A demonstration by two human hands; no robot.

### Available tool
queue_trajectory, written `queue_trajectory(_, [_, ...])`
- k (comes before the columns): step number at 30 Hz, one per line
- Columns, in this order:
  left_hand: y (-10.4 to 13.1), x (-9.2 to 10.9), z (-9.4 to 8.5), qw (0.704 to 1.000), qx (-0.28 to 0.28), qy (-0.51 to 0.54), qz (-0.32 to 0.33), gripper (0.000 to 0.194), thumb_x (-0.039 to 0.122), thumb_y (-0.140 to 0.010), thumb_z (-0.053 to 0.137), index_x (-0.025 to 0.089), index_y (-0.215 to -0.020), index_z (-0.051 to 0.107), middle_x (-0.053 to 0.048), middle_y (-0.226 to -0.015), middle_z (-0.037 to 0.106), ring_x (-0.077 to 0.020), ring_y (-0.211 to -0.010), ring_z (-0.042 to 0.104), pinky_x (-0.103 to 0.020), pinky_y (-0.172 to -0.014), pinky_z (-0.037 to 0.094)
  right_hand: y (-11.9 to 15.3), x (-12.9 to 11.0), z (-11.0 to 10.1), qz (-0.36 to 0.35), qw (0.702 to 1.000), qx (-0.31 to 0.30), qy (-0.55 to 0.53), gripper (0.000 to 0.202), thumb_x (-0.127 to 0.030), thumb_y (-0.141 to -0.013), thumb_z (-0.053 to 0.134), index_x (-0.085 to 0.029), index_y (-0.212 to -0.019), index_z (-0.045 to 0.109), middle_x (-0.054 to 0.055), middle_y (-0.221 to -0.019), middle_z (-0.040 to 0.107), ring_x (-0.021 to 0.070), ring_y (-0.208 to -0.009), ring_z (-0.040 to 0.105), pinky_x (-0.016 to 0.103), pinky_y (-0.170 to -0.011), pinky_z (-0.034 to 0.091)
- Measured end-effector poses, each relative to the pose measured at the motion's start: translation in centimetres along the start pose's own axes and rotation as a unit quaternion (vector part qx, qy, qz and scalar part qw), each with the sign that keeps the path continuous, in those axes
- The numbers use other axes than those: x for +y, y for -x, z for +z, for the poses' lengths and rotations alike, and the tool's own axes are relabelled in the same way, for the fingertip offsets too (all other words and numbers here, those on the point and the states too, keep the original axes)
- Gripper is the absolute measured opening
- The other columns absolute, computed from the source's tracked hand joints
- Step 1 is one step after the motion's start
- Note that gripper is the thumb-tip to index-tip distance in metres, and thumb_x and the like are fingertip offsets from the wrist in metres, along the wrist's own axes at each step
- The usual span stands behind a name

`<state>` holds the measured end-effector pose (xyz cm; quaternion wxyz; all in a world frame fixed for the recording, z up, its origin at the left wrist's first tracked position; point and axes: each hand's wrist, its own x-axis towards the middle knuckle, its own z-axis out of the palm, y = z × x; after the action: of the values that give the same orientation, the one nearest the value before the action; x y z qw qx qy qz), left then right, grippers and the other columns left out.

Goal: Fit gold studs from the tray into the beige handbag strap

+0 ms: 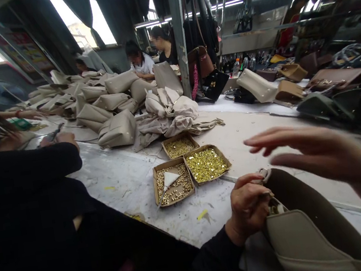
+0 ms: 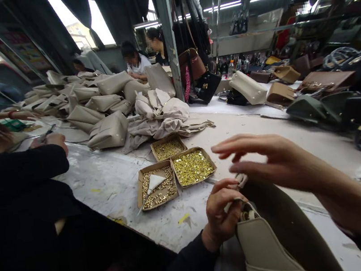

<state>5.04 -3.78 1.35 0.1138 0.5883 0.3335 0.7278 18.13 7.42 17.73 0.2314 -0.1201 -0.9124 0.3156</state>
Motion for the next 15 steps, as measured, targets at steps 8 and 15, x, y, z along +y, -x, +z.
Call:
queue_trajectory(8, [0.3, -0.3, -0.2, 0.998, 0.01, -0.029, 0.046, 0.016, 0.009, -0.088, 0.056, 0.019, -0.097, 0.063, -0.004, -0.08, 0.075, -0.0217, -0.096, 0.073, -0.043, -0.098, 0.057, -7.8, 14.2, 8.9, -0.004, 0.962, -0.221, 0.159, 0.02, -0.02, -0.091, 0.07, -0.025, -0.108, 0.079, 0.005, -0.098, 0.077, 0.0193, -0.087, 0.068, 0.029, -0.079, 0.05])
queue_trajectory(15, [0.4, -0.1, -0.6, 0.999, 0.004, -0.047, 0.014, 0.015, 0.011, -0.091, 0.055, 0.019, -0.099, 0.064, -0.006, -0.083, 0.076, -0.0255, -0.105, 0.072, -0.047, -0.098, 0.057, -7.3, 14.9, 13.0, -0.037, 0.951, -0.251, 0.179, 0.014, -0.01, -0.087, 0.067, -0.023, -0.09, 0.073, 0.004, -0.089, 0.07, 0.0211, -0.097, 0.06, 0.028, -0.077, 0.043])
